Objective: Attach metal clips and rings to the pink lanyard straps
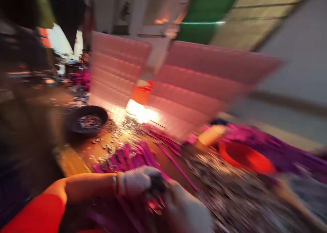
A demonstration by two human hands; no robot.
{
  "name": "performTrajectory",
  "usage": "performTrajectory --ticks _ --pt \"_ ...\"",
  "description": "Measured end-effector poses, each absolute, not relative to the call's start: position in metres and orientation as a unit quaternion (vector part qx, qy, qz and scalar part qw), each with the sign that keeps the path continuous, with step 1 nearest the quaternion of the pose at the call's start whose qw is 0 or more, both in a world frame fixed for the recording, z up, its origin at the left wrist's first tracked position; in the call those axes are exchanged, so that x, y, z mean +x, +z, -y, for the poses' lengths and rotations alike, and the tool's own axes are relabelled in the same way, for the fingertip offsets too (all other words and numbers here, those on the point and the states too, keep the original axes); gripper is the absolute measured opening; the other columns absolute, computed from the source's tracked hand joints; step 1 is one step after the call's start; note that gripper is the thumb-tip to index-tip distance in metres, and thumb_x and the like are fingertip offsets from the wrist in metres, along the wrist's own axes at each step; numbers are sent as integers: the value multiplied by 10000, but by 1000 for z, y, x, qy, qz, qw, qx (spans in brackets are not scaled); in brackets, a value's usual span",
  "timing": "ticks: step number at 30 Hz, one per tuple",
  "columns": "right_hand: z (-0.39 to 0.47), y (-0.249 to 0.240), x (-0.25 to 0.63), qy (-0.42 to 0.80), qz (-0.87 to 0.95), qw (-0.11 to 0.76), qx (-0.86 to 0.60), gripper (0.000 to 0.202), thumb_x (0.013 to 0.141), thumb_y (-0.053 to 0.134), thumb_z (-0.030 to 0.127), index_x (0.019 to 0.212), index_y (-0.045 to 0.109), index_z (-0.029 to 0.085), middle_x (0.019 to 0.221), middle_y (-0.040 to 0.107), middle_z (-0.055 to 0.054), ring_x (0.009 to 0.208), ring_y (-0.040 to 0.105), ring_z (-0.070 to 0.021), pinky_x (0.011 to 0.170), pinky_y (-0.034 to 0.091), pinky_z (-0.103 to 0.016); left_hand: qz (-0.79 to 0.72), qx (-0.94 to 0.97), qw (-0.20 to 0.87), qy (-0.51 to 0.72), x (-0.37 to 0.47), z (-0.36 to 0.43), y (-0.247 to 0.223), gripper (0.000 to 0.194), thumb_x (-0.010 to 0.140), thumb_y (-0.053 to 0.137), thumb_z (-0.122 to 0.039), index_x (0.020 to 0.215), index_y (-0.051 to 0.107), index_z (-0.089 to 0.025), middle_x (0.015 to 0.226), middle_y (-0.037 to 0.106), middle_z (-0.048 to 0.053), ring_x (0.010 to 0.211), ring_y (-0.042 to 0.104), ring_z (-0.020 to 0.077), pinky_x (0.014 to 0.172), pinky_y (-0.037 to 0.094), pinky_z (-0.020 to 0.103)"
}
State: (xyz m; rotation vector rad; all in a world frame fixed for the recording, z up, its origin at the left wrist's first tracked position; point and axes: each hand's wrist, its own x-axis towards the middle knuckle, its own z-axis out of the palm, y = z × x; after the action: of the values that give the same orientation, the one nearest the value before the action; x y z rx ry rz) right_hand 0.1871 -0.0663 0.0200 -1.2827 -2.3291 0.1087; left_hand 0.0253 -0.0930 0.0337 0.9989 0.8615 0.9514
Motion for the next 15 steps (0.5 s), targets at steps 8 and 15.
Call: performTrajectory --ticks 8,15 --pt "89 54 210 122 752 269 -590 363 985 402 354 1207 633 183 870 737 -73 796 678 -215 679 419 -272 -399 541 652 352 54 47 47 129 763 531 -269 853 554 -179 607 485 -36 427 389 65 409 299 169" --pt "77 28 285 225 540 521 -621 367 974 463 506 1007 658 197 962 690 -35 887 595 -191 816 456 -284 -421 772 437 188 118 -89 39 53 759 665 -170 714 646 -149 602 573 7 610 547 136 574 432 233"
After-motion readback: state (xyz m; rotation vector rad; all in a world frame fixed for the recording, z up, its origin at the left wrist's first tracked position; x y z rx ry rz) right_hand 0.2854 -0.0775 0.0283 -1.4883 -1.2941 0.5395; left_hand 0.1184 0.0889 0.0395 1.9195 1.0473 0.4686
